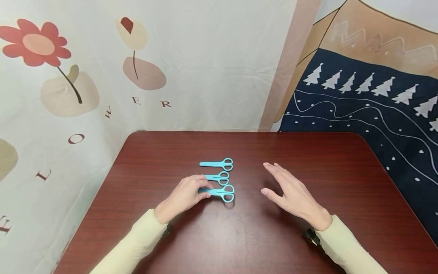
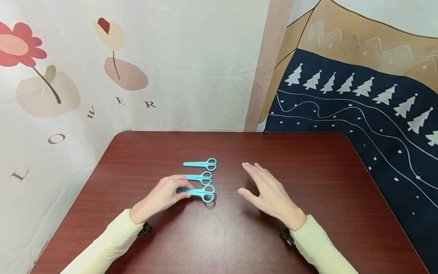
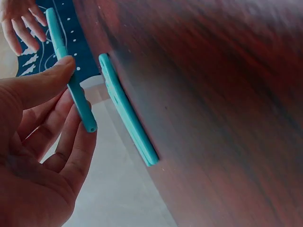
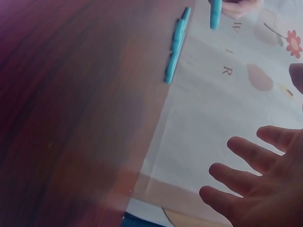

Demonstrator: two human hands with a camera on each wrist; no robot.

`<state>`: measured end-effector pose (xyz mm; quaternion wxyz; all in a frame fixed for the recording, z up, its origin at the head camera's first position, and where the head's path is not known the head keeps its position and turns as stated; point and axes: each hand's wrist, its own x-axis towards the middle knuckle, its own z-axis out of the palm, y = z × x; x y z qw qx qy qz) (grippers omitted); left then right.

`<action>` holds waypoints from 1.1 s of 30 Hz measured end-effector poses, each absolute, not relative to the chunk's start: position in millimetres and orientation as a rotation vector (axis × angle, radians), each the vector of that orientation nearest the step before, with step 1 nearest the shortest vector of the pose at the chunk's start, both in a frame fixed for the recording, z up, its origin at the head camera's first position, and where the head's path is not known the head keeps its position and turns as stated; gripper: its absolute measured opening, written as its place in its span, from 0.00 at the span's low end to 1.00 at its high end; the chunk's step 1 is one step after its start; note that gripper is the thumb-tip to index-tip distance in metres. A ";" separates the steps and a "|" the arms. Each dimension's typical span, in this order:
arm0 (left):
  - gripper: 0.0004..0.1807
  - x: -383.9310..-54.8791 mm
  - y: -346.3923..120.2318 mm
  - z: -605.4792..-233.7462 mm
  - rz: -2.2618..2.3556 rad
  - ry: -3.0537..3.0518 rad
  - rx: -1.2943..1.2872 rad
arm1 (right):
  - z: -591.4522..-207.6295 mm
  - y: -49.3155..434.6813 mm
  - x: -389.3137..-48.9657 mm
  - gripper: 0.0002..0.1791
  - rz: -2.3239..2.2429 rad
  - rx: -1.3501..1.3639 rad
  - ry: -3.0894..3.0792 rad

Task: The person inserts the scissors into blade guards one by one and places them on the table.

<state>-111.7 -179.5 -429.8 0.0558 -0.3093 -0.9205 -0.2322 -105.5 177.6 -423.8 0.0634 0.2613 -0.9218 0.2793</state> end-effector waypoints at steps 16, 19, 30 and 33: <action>0.08 -125.3 -187.7 -439.5 -0.692 -2.933 -0.903 | -425.1 188.1 -106.1 0.41 0.793 0.797 -2.789; 0.08 -127.9 -189.3 -441.7 -0.735 -2.947 -0.913 | -424.8 188.1 -106.1 0.41 0.793 0.790 -2.798; 0.07 -132.5 -191.4 -445.9 -0.801 -3.018 -0.888 | -424.1 188.6 -105.9 0.42 0.782 0.776 -2.809; 0.08 -133.0 -190.4 -445.5 -0.772 -3.016 -0.906 | -424.1 188.8 -105.6 0.42 0.779 0.778 -2.809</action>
